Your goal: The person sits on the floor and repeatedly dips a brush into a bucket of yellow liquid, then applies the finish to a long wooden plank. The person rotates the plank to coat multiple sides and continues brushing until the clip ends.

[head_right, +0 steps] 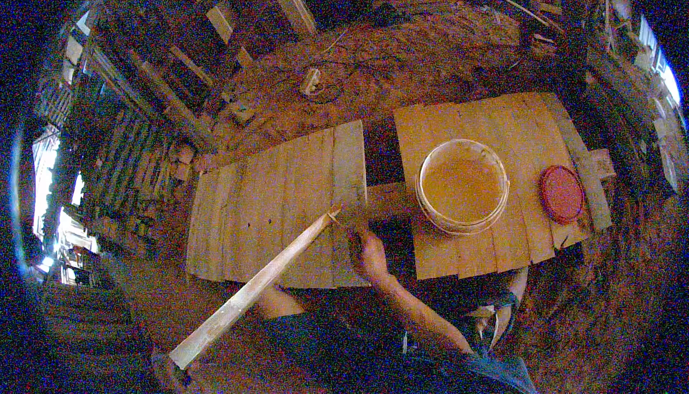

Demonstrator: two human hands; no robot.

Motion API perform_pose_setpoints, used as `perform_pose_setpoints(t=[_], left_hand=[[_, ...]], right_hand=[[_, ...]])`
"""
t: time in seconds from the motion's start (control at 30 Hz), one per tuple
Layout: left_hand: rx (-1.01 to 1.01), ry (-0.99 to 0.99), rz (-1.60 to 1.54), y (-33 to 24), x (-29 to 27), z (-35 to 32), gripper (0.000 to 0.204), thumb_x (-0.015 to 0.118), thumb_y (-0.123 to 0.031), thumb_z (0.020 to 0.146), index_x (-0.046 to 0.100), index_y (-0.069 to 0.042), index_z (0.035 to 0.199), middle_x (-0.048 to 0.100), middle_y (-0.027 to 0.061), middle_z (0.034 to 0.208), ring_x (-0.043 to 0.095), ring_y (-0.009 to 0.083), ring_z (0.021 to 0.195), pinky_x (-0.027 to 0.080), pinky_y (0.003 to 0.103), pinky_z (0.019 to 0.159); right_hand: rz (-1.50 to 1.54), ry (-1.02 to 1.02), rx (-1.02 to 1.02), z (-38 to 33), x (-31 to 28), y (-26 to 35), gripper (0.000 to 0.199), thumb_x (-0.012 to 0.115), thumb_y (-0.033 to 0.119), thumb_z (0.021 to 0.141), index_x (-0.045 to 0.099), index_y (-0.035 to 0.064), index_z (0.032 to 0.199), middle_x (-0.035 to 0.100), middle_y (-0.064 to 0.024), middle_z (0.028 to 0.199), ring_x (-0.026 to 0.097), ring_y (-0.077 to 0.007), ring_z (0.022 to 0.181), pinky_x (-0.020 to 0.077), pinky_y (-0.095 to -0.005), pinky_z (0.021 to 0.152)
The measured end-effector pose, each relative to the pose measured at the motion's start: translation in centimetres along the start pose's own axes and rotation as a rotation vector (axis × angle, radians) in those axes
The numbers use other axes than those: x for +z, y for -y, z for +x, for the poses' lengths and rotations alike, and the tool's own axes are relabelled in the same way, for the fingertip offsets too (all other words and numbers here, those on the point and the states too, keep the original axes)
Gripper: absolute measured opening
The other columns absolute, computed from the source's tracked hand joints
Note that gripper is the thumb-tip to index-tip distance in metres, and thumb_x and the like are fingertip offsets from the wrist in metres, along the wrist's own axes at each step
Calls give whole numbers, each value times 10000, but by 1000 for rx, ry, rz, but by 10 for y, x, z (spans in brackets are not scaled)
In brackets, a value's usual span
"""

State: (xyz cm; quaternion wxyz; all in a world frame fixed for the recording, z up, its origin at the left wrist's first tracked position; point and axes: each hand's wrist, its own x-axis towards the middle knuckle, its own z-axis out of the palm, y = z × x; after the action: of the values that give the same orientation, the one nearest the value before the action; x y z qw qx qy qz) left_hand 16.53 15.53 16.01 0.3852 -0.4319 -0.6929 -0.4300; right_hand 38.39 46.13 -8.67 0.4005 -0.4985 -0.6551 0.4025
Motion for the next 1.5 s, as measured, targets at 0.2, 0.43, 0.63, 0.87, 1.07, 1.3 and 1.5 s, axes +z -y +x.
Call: perform_pose_setpoints(t=[0.2,0.43,0.63,0.87,1.07,1.3,1.5], left_hand=[[-154,99,159,-14,-5,8,434,662,-318,896,630,31,1151,634,203,1117,634,284,956,540,394,766],[-108,51,113,-11,5,13,411,658,-291,889,626,24,1150,634,195,1115,634,282,957,541,394,773],[-106,59,105,-10,2,16,392,655,-268,884,622,18,1149,635,188,1114,634,281,958,542,393,779],[-106,74,93,-8,5,20,371,652,-242,878,618,11,1148,635,180,1112,634,279,959,543,393,786],[-110,78,91,-6,3,19,356,648,-219,872,615,5,1147,636,174,1110,634,278,959,544,392,791],[-124,92,73,-2,4,20,340,645,-192,866,611,-2,1146,637,166,1109,634,276,960,546,392,798],[-133,107,64,-1,5,20,328,642,-169,861,608,-8,1145,637,159,1107,634,275,961,547,392,804]], right_hand=[[228,-60,201,32,14,-16,107,562,67,933,613,15,1013,630,-123,813,566,-219,710,461,-343,653],[591,122,100,-28,3,37,107,572,70,956,620,26,1041,649,-90,833,557,-152,719,477,-307,646],[302,118,203,5,6,11,137,558,95,950,630,35,1049,688,-159,893,650,-242,747,517,-370,675],[60,-131,98,61,45,-64,130,549,142,938,606,30,970,662,-191,831,649,-368,741,504,-448,683],[-28,-203,94,27,54,-62,208,544,228,933,613,49,1013,673,-196,935,648,-417,825,508,-492,709],[-75,-77,149,58,47,-89,262,534,239,936,627,64,1107,671,-188,1020,644,-404,924,517,-475,829],[-52,-200,7,36,42,-54,172,551,167,927,617,50,1033,658,-196,974,631,-412,903,505,-475,808]])
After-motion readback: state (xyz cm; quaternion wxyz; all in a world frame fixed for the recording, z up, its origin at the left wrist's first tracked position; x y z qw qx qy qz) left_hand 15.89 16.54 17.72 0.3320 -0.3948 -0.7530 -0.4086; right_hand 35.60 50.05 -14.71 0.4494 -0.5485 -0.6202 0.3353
